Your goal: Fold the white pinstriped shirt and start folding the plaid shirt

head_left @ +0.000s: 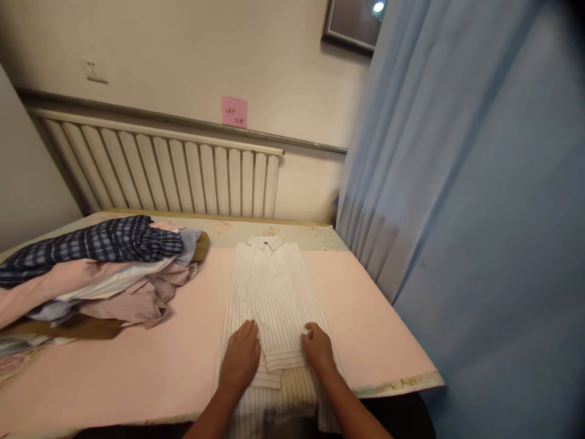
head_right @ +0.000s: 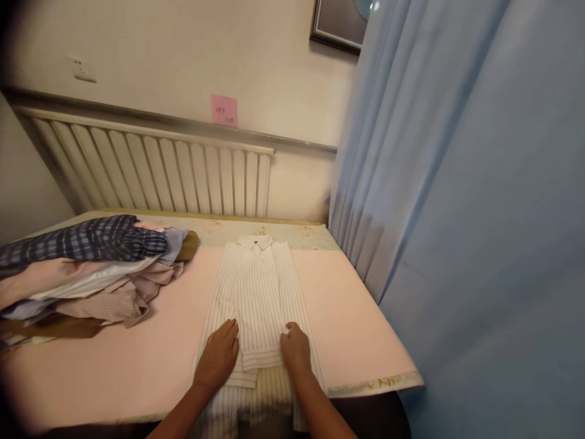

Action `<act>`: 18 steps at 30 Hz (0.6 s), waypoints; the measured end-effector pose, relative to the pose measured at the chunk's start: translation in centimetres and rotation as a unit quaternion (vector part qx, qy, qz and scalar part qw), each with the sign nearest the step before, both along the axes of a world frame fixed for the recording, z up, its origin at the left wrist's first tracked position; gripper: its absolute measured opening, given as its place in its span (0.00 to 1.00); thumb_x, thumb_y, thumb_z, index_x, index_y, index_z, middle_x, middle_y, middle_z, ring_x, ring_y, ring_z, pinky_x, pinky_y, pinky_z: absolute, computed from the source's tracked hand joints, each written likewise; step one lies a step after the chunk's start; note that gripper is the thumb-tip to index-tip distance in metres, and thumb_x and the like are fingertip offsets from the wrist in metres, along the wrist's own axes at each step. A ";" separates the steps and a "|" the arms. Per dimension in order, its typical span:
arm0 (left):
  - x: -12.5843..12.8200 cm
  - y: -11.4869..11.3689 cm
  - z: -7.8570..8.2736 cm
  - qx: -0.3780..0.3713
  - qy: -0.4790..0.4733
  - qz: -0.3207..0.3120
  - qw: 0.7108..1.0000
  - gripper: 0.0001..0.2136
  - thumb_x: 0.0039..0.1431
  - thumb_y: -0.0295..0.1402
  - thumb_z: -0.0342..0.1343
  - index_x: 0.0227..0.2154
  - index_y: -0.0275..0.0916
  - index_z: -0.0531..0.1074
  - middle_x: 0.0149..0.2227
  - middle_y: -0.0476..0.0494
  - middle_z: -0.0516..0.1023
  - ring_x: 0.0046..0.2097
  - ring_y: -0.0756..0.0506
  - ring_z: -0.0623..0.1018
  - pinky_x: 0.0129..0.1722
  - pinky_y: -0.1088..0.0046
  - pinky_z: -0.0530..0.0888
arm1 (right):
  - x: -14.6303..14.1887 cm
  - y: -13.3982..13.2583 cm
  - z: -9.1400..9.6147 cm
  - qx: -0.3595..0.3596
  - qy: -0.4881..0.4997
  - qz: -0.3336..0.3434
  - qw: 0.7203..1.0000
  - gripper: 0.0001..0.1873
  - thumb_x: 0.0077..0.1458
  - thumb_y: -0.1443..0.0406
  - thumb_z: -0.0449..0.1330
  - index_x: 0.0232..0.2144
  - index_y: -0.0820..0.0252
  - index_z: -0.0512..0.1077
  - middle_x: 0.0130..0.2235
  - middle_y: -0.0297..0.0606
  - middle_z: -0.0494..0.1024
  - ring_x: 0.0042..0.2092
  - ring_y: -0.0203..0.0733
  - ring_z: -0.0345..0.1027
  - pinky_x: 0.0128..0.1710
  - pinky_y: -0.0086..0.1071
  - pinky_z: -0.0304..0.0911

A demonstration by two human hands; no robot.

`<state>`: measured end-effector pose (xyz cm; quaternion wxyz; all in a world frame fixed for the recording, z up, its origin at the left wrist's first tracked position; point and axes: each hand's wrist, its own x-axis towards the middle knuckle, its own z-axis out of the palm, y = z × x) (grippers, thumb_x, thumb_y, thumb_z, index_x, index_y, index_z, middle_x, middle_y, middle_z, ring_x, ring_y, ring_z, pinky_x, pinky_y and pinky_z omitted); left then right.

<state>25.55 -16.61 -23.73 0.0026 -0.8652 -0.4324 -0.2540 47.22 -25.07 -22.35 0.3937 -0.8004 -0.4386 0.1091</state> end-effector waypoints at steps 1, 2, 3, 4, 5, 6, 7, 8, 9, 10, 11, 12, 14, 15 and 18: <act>0.0 0.0 0.0 0.001 0.001 -0.001 1.000 0.17 0.60 0.27 0.42 0.50 0.36 0.68 0.56 0.40 0.71 0.60 0.44 0.66 0.59 0.63 0.61 | 0.0 0.0 0.1 -0.008 0.009 0.004 1.000 0.16 0.46 0.68 0.52 0.37 0.58 0.74 0.27 0.37 0.78 0.30 0.43 0.73 0.29 0.31 0.63; 0.0 0.0 -0.1 0.002 0.002 -0.003 1.000 0.17 0.60 0.27 0.42 0.50 0.36 0.68 0.56 0.40 0.70 0.60 0.44 0.66 0.59 0.63 0.61 | 0.1 -0.1 0.2 -0.011 0.015 0.008 1.000 0.15 0.46 0.68 0.52 0.37 0.58 0.74 0.27 0.37 0.78 0.30 0.42 0.73 0.28 0.30 0.62; 0.0 0.0 -0.1 0.003 0.002 -0.004 1.000 0.17 0.60 0.27 0.42 0.50 0.37 0.68 0.56 0.41 0.70 0.60 0.44 0.66 0.59 0.63 0.61 | 0.1 -0.1 0.2 -0.013 0.019 0.012 1.000 0.15 0.46 0.68 0.53 0.36 0.57 0.74 0.27 0.36 0.78 0.29 0.41 0.72 0.28 0.30 0.62; -0.1 0.0 -0.1 0.003 0.003 -0.004 1.000 0.17 0.60 0.27 0.43 0.50 0.37 0.68 0.56 0.41 0.70 0.60 0.44 0.66 0.59 0.63 0.61 | 0.1 -0.1 0.2 -0.017 0.027 0.016 0.999 0.14 0.46 0.68 0.53 0.36 0.57 0.74 0.27 0.36 0.78 0.29 0.41 0.72 0.28 0.30 0.61; -0.1 0.0 -0.1 0.001 0.004 -0.004 1.000 0.17 0.60 0.27 0.43 0.50 0.37 0.68 0.56 0.41 0.70 0.60 0.44 0.66 0.59 0.63 0.61 | 0.0 -0.2 0.2 -0.024 0.037 0.020 0.999 0.14 0.46 0.68 0.53 0.36 0.57 0.74 0.27 0.36 0.78 0.29 0.41 0.72 0.28 0.30 0.61; -0.1 -0.1 0.0 -0.001 0.006 -0.004 1.000 0.17 0.60 0.27 0.43 0.50 0.37 0.68 0.56 0.41 0.70 0.60 0.44 0.66 0.59 0.63 0.61 | 0.0 -0.2 0.3 -0.032 0.049 0.022 0.998 0.14 0.46 0.68 0.53 0.36 0.57 0.74 0.27 0.36 0.78 0.29 0.41 0.72 0.28 0.30 0.61; -0.1 -0.1 0.1 -0.004 0.009 -0.002 1.000 0.17 0.59 0.27 0.43 0.49 0.37 0.68 0.56 0.41 0.70 0.60 0.44 0.65 0.59 0.63 0.61 | -0.1 -0.2 0.3 -0.042 0.062 0.023 0.997 0.14 0.46 0.67 0.53 0.36 0.57 0.74 0.27 0.36 0.78 0.30 0.41 0.72 0.29 0.30 0.61; 0.0 -0.2 0.2 -0.008 0.012 -0.001 1.000 0.17 0.59 0.26 0.42 0.49 0.36 0.68 0.56 0.40 0.70 0.60 0.43 0.65 0.58 0.63 0.61 | -0.1 -0.1 0.3 -0.053 0.076 0.023 0.995 0.14 0.46 0.67 0.54 0.36 0.58 0.74 0.27 0.36 0.78 0.30 0.41 0.72 0.29 0.30 0.61; 0.0 -0.2 0.4 -0.010 0.014 0.000 1.000 0.17 0.59 0.26 0.42 0.49 0.36 0.68 0.56 0.40 0.70 0.60 0.43 0.65 0.59 0.63 0.61 | -0.2 -0.1 0.4 -0.063 0.090 0.021 0.994 0.14 0.46 0.68 0.54 0.36 0.58 0.73 0.27 0.35 0.77 0.30 0.40 0.72 0.30 0.30 0.61; 0.0 -0.3 0.5 -0.013 0.016 0.001 1.000 0.17 0.59 0.26 0.42 0.49 0.36 0.68 0.56 0.40 0.70 0.60 0.43 0.65 0.59 0.63 0.61 | -0.2 0.0 0.5 -0.072 0.105 0.018 0.992 0.14 0.46 0.68 0.55 0.37 0.59 0.73 0.27 0.35 0.77 0.29 0.40 0.71 0.30 0.29 0.61; 0.0 -0.3 0.6 -0.015 0.018 0.002 1.000 0.17 0.59 0.26 0.42 0.49 0.36 0.68 0.56 0.40 0.69 0.60 0.43 0.65 0.59 0.63 0.61 | -0.3 0.1 0.6 -0.079 0.121 0.015 0.989 0.14 0.46 0.68 0.55 0.37 0.59 0.73 0.26 0.34 0.76 0.29 0.39 0.71 0.29 0.29 0.61; 0.0 -0.3 0.7 -0.017 0.019 0.002 1.000 0.18 0.59 0.26 0.42 0.49 0.36 0.68 0.56 0.40 0.69 0.60 0.44 0.65 0.59 0.63 0.61 | -0.3 0.2 0.8 -0.084 0.139 0.012 0.987 0.14 0.46 0.68 0.55 0.37 0.59 0.72 0.25 0.33 0.76 0.27 0.38 0.70 0.29 0.28 0.61; 0.0 -0.3 0.8 -0.020 0.020 0.001 1.000 0.18 0.59 0.25 0.42 0.49 0.36 0.68 0.56 0.40 0.69 0.60 0.43 0.65 0.59 0.62 0.60 | -0.5 0.4 1.1 -0.090 0.181 0.007 0.979 0.14 0.45 0.68 0.56 0.38 0.60 0.71 0.24 0.32 0.74 0.24 0.36 0.67 0.26 0.28 0.59; 0.1 -0.3 0.8 -0.021 0.021 0.000 1.000 0.18 0.59 0.25 0.42 0.49 0.35 0.68 0.56 0.40 0.69 0.60 0.43 0.65 0.59 0.62 0.60 | -0.6 0.5 1.2 -0.092 0.206 0.007 0.974 0.14 0.45 0.68 0.56 0.37 0.60 0.70 0.23 0.31 0.73 0.22 0.35 0.65 0.24 0.27 0.58; 0.1 -0.3 0.7 -0.022 0.023 -0.002 0.999 0.18 0.58 0.25 0.43 0.49 0.35 0.69 0.56 0.39 0.70 0.60 0.43 0.65 0.59 0.62 0.60 | -0.8 0.7 1.5 -0.093 0.295 0.025 0.950 0.09 0.45 0.66 0.56 0.33 0.60 0.68 0.19 0.27 0.69 0.16 0.31 0.57 0.17 0.26 0.51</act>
